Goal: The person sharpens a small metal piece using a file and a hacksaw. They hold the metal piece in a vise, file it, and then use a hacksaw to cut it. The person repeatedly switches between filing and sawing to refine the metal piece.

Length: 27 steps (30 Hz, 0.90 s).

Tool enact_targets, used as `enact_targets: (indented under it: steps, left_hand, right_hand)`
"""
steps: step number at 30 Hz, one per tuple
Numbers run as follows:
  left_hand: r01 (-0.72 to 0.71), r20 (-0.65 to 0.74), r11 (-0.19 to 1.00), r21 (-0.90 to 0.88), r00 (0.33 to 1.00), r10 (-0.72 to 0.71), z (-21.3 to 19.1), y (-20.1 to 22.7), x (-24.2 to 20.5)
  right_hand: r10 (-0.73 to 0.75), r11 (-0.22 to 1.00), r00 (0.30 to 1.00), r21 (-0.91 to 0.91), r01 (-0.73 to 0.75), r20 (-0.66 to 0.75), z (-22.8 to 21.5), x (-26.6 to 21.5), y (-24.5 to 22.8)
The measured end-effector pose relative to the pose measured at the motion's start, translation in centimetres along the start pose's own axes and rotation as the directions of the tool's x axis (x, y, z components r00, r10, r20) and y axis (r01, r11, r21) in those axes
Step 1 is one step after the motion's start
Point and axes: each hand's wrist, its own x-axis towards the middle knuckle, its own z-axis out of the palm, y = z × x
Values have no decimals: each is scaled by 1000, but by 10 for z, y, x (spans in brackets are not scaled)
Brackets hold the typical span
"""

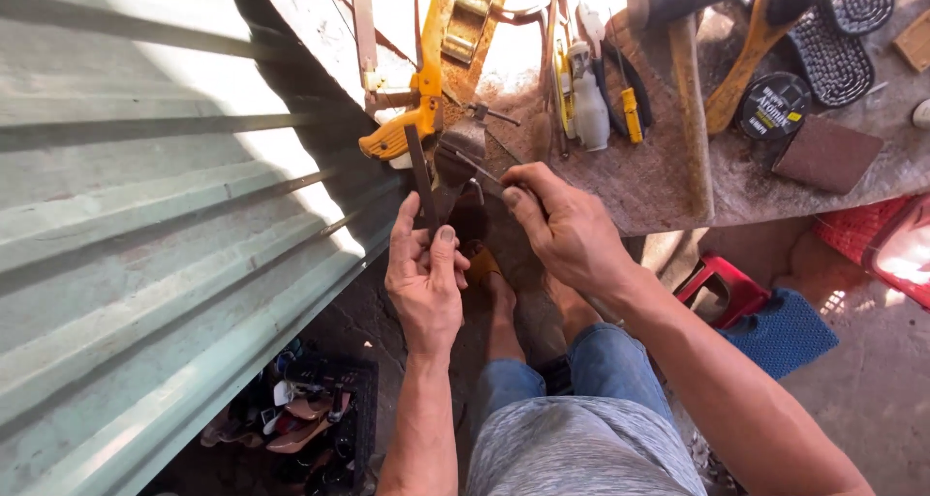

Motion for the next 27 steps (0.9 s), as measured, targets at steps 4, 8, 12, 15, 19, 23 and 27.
enact_targets:
  steps: [4,8,12,15,19,23,27]
  left_hand:
    - [-142,47,984,109,989,138,-7,3,7]
    - [-272,93,956,109,960,263,0,23,21]
    - [-332,165,927,174,938,305,5,9,28]
    - [-359,192,898,256,929,317,9,14,26]
    - [-324,153,902,284,944,291,11,14,12]
    - [-345,101,884,315,939,330,23,13,14]
    - [-387,69,780,492,910,408,25,2,-8]
  right_hand:
    - [-65,998,995,-27,63,-79,11,2,-7]
    - [-110,994,988,14,112,-105,18,0,-12]
    - [-215,974,962,-110,199,-170,25,-3,-6]
    - [-268,948,950,-221,230,-158,23,-7,-7]
    - [-302,900,948,-357,250,-99,25,-9,7]
    - [-343,856,936,-438,276,-80,22,-6,4]
    - [-424,767,900,-567,298,-99,24,-5,8]
